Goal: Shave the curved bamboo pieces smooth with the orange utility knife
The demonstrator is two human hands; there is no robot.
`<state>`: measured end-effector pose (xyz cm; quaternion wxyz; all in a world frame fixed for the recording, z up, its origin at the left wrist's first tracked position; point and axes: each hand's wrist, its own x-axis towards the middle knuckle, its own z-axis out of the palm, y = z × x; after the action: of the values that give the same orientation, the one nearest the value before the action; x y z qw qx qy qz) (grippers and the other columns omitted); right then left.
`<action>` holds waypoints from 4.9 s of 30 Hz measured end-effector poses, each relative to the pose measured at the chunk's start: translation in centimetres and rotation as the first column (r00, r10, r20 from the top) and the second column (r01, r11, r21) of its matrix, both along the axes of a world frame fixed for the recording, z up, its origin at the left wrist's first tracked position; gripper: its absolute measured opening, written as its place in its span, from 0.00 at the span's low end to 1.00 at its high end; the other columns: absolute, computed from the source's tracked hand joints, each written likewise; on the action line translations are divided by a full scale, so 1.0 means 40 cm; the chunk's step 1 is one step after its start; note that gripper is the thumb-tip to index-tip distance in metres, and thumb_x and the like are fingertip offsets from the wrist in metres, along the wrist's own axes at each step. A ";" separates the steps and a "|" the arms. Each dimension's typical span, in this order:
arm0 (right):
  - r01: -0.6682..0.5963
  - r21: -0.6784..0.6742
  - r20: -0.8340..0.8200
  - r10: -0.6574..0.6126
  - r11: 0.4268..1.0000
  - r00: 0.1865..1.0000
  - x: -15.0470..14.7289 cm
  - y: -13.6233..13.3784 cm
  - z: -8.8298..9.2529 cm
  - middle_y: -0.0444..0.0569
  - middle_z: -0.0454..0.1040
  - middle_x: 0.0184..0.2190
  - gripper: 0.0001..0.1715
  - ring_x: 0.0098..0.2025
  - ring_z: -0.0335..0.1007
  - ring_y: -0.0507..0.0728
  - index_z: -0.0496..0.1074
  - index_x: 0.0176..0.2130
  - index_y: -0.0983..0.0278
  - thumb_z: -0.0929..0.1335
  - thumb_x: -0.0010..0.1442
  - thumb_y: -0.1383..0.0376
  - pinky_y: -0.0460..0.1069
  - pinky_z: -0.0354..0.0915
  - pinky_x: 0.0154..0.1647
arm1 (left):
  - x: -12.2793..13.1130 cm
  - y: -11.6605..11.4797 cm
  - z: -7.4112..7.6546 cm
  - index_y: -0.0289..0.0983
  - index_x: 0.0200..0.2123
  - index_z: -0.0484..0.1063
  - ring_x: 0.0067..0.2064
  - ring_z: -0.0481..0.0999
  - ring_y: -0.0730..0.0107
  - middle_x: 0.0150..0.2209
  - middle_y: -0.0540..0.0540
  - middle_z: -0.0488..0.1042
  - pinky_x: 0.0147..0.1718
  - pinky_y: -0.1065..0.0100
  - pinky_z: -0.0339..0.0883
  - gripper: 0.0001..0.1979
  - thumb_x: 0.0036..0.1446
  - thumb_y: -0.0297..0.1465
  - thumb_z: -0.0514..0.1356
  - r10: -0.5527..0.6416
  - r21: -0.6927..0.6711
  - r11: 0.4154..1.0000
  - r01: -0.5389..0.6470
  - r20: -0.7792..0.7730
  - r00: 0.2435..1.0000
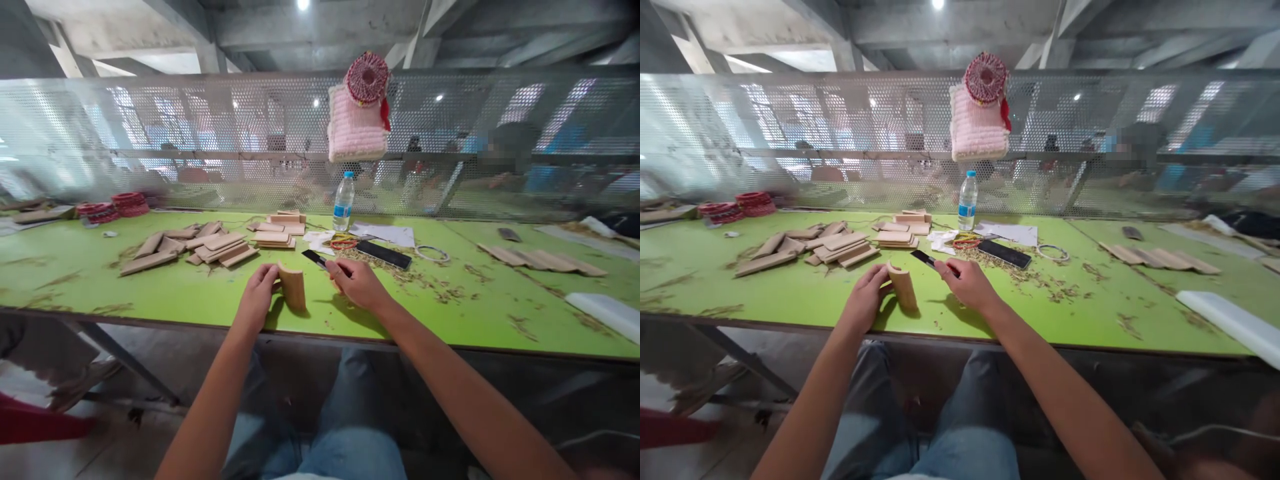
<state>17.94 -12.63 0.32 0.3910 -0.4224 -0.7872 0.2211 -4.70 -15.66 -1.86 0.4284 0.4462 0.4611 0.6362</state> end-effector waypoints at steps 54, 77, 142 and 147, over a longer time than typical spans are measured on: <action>0.289 0.040 -0.271 -0.268 0.956 0.925 0.040 -0.007 0.031 0.41 0.59 0.17 0.29 0.21 0.53 0.51 0.64 0.26 0.60 0.59 0.67 0.44 0.48 0.50 0.23 | 0.105 0.178 0.260 0.39 0.17 0.78 0.25 0.70 0.63 0.25 0.42 0.79 0.33 0.65 0.63 0.26 0.59 0.40 0.49 -0.436 -0.391 0.829 0.399 -0.900 0.024; -0.233 0.190 0.649 0.056 0.954 0.758 -0.032 0.092 0.044 0.49 0.74 0.24 0.27 0.23 0.58 0.52 0.73 0.31 0.62 0.59 0.69 0.48 0.50 0.40 0.26 | 0.050 0.343 0.237 0.42 0.17 0.78 0.20 0.69 0.64 0.17 0.46 0.73 0.23 0.66 0.65 0.12 0.42 0.43 0.66 -0.711 -0.599 0.602 0.528 -0.703 0.014; -0.155 0.560 0.187 0.059 0.814 0.981 -0.024 0.086 0.016 0.44 0.79 0.29 0.09 0.27 0.73 0.52 0.73 0.46 0.61 0.65 0.68 0.66 0.47 0.64 0.28 | 0.079 0.344 0.278 0.37 0.46 0.71 0.48 0.72 0.57 0.53 0.38 0.74 0.47 0.59 0.65 0.17 0.60 0.32 0.47 -0.581 -0.686 0.476 0.550 -0.715 -0.388; -0.092 0.535 0.196 -0.017 0.839 0.981 -0.034 0.081 0.031 0.46 0.81 0.31 0.11 0.27 0.74 0.51 0.75 0.45 0.61 0.63 0.69 0.64 0.46 0.66 0.31 | 0.082 0.337 0.280 0.35 0.41 0.71 0.49 0.72 0.54 0.50 0.38 0.76 0.50 0.56 0.64 0.18 0.63 0.35 0.44 -0.665 -0.695 0.459 0.553 -0.682 -0.305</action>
<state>16.58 -9.40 1.57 0.4120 -0.2983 -0.8598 -0.0446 -1.44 -2.16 9.34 0.3158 0.8760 0.3342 -0.1455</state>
